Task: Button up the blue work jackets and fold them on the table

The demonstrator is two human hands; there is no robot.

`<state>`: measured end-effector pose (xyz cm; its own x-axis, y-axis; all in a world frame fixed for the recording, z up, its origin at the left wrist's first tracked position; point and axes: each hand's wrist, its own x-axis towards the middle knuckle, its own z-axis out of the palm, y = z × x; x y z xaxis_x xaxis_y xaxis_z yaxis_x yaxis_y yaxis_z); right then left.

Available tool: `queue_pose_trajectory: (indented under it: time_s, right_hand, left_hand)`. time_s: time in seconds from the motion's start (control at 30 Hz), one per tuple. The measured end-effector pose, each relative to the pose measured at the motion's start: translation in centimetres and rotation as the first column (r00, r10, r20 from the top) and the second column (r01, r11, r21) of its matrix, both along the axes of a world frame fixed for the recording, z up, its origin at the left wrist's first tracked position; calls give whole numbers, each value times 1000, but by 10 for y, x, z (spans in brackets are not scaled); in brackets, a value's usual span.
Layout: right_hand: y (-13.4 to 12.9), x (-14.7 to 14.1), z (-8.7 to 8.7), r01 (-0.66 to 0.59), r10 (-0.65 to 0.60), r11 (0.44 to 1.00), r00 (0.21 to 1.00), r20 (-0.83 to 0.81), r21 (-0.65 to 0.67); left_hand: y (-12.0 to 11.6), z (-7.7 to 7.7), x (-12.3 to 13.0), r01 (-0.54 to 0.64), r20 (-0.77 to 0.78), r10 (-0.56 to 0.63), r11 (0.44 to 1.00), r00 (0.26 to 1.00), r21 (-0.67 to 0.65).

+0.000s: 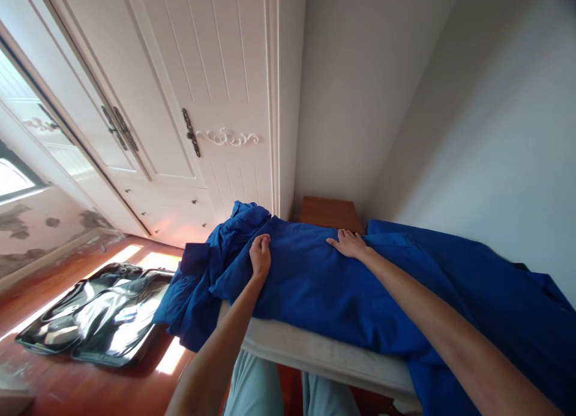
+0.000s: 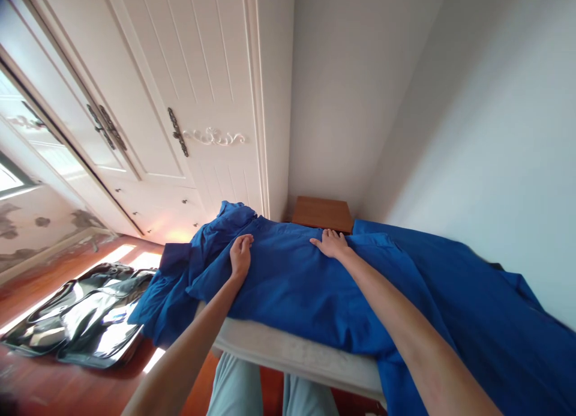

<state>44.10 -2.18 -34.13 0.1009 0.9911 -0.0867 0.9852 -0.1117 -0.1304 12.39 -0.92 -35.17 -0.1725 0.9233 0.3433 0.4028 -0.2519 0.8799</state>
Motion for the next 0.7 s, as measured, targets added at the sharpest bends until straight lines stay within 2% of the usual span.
queue_pose_trajectory:
  time_s: [0.1, 0.17, 0.23, 0.3, 0.4, 0.47, 0.5, 0.57, 0.63, 0.7]
  right_hand:
    - [31, -42, 13, -154, 171, 982, 973, -158, 113]
    - [57, -75, 19, -271, 301, 952, 917, -261, 144]
    - [84, -105, 21, -352, 371, 929, 872, -318, 117]
    - [109, -129, 21, -402, 405, 911, 831, -382, 92]
    - [138, -150, 16, -419, 399, 905, 781, -480, 71]
    - [151, -156, 12, -411, 374, 910, 753, -541, 56]
    - [156, -157, 10, -409, 359, 912, 738, -571, 44]
    - [163, -158, 6, -407, 325, 913, 706, -629, 14]
    - [167, -156, 3, -410, 288, 912, 673, -681, -20]
    - [171, -153, 1, -419, 252, 906, 639, -727, -54]
  left_hand:
    - [-32, 15, -3, -48, 204, 41, 998, 978, 30]
    - [-65, 16, -7, -122, 352, 118, 993, 928, -13]
    - [-104, 6, -15, -233, 461, 262, 965, 848, -121]
    - [-142, -15, -26, -296, 508, 377, 926, 774, -236]
    - [-179, -45, -43, -353, 526, 492, 869, 694, -347]
    - [-186, -54, -52, -334, 571, 511, 857, 643, -391]
    - [-184, -52, -55, -303, 599, 504, 861, 622, -409]
    - [-176, -40, -59, -193, 663, 445, 887, 602, -420]
    - [-166, -22, -59, -56, 712, 366, 907, 599, -418]
    - [-158, -6, -60, 53, 748, 322, 902, 580, -429]
